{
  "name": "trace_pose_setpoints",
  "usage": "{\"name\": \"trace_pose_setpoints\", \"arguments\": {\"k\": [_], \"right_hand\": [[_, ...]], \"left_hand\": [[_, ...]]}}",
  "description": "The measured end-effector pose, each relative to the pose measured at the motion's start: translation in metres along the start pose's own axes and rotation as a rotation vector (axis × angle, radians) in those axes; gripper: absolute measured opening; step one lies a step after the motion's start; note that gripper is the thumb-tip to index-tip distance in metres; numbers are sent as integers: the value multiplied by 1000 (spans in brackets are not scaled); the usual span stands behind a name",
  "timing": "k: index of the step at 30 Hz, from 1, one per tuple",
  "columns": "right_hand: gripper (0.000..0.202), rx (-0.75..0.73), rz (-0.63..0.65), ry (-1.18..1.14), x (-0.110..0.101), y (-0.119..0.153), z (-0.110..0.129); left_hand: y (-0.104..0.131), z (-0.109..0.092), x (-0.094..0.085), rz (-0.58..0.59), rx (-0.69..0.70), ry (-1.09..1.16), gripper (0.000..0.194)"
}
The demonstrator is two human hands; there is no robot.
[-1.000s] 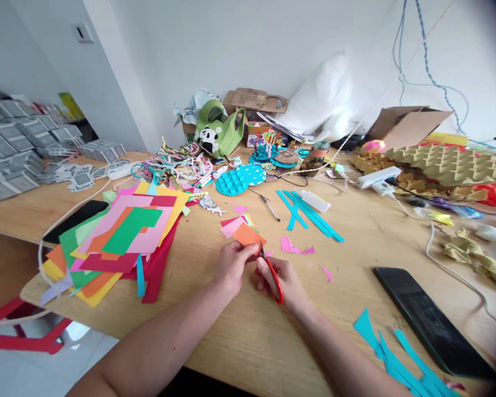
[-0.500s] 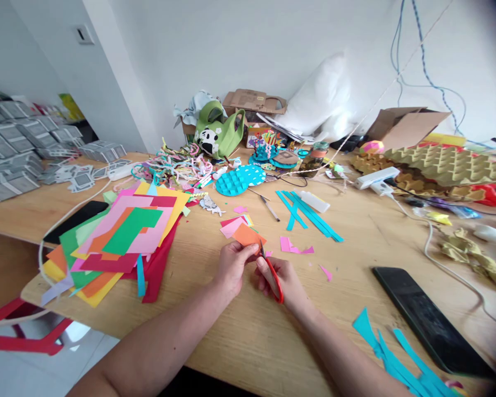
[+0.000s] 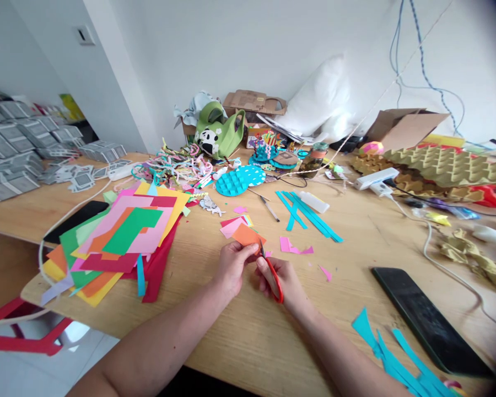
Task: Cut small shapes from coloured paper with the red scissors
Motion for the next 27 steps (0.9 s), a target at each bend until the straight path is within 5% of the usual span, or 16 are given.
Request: {"name": "trace_pose_setpoints", "arguments": {"k": [27], "right_hand": [[60, 1, 39, 23, 1, 0, 0]], "left_hand": [[-4, -5, -2, 31, 46, -42, 18]]}}
Point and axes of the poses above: each hand's wrist, its own y-axis away from the middle knuckle, its own x-axis out of the palm, z = x × y, the point moved 4 cm from there along -y, towards the middle knuckle, and after that the axes turned 5 degrees about x, right-handed, at the moved point
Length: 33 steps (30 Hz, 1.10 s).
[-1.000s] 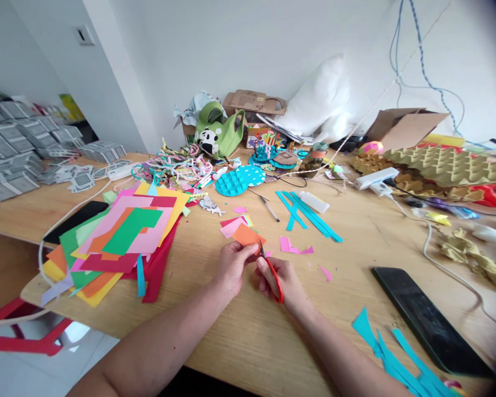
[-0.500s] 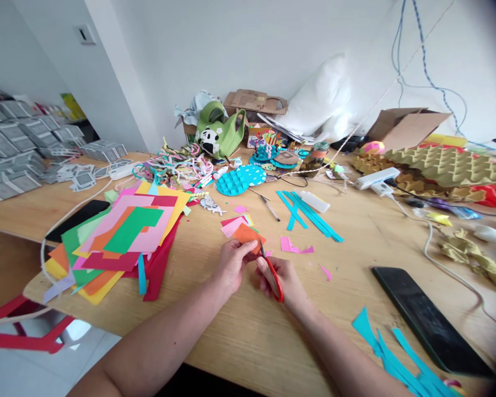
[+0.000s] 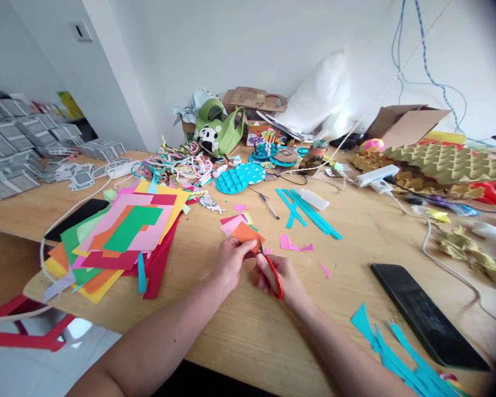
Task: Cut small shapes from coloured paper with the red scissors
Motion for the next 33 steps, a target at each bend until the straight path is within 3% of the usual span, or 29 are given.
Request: {"name": "trace_pose_setpoints", "arguments": {"k": [33], "right_hand": [[58, 6, -8, -24, 0, 1, 1]], "left_hand": [[-1, 0, 0, 7, -4, -12, 21]]}}
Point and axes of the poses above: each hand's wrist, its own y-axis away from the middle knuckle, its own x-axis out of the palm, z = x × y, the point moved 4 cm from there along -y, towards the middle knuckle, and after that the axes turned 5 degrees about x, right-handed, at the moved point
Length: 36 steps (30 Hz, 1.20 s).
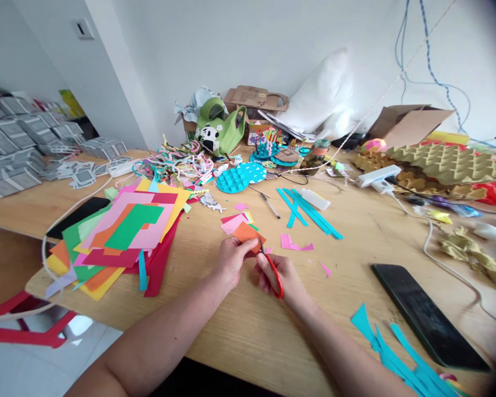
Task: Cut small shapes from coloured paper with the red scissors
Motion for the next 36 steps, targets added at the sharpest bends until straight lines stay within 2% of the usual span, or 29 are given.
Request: {"name": "trace_pose_setpoints", "arguments": {"k": [15, 36], "right_hand": [[57, 13, 0, -10, 1, 0, -1], [58, -10, 8, 29, -2, -2, -2]], "left_hand": [[0, -3, 0, 7, -8, 10, 21], [-6, 2, -6, 32, 7, -100, 18]]}}
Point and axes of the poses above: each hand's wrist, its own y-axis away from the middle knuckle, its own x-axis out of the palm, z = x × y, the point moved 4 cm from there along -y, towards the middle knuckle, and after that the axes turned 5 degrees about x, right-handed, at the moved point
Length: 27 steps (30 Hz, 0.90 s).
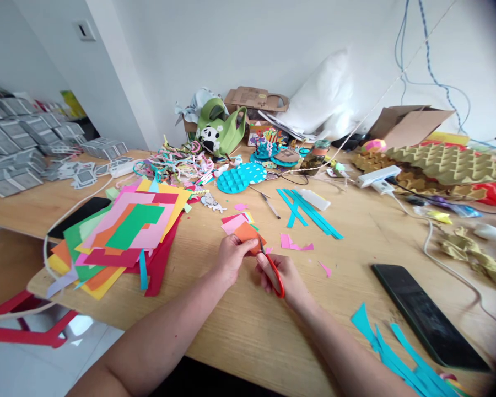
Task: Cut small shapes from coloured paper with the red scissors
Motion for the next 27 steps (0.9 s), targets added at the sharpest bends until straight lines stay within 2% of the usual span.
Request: {"name": "trace_pose_setpoints", "arguments": {"k": [27], "right_hand": [[58, 16, 15, 26, -3, -1, 0]], "left_hand": [[-2, -2, -2, 48, -36, -33, 16]]}}
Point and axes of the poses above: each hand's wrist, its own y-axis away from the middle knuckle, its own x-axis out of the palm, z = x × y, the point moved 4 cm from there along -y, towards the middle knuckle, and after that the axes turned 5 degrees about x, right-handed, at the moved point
